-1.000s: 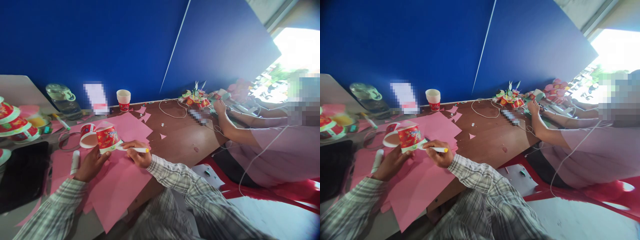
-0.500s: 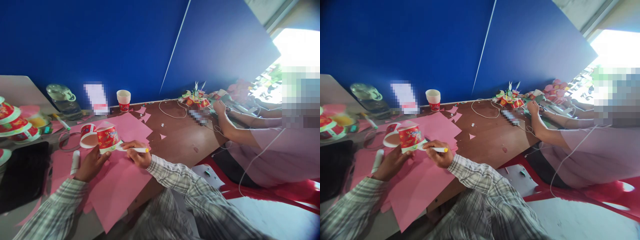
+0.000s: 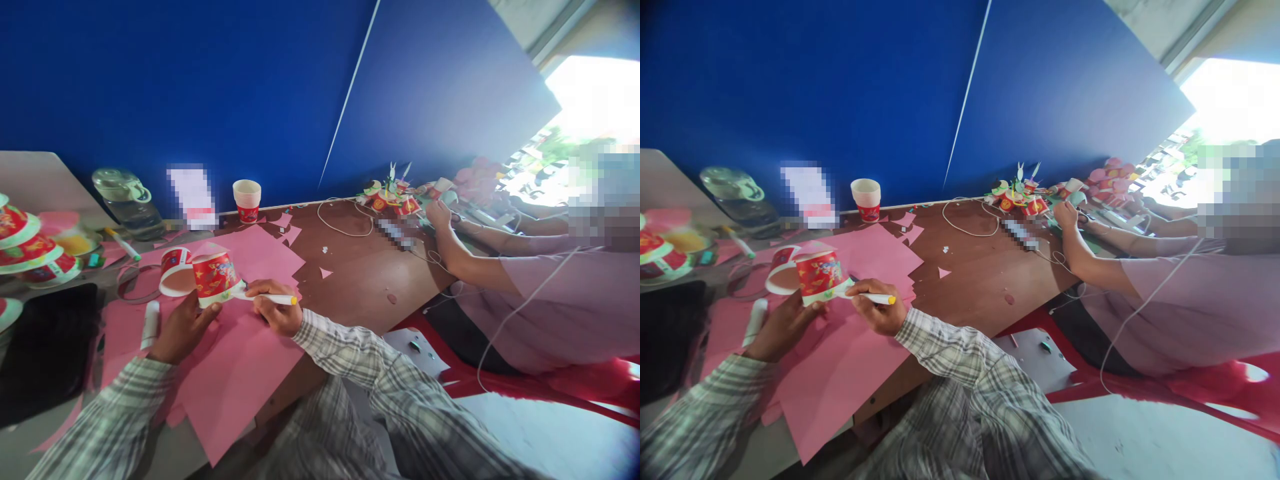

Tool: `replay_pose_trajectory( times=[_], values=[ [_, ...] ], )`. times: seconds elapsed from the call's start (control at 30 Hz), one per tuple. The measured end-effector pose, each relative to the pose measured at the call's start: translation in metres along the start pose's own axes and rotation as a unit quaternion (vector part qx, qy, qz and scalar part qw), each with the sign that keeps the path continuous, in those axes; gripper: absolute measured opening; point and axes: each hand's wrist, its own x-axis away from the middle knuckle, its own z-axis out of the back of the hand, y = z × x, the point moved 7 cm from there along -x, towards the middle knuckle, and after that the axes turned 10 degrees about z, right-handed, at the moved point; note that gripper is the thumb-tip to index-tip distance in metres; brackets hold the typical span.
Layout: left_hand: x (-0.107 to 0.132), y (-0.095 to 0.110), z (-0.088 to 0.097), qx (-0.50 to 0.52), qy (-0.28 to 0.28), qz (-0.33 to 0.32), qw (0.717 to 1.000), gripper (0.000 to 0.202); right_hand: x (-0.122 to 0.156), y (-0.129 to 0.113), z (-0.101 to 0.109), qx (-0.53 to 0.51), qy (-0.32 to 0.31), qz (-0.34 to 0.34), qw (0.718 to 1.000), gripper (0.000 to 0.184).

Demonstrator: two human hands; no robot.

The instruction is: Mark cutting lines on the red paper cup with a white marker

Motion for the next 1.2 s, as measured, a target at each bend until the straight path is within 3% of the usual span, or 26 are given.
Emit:
replay_pose_trajectory(
  times=[0.47, 0.63, 1.2],
  values=[
    [0.002, 0.002, -0.001, 0.001, 0.000, -0.011, 1.000, 0.065, -0.002, -0.011, 0.003, 0.035, 0.011, 0.071, 0.997, 0.026],
    [0.002, 0.005, -0.001, 0.006, -0.002, -0.014, 1.000, 0.068, -0.002, -0.020, -0.002, 0.077, -0.010, 0.119, 0.990, 0.022],
    [0.000, 0.000, -0.003, 0.016, -0.011, 0.022, 1.000, 0.067, -0.004, -0.023, -0.003, 0.104, -0.023, 0.126, 0.986, 0.019]
  ],
)
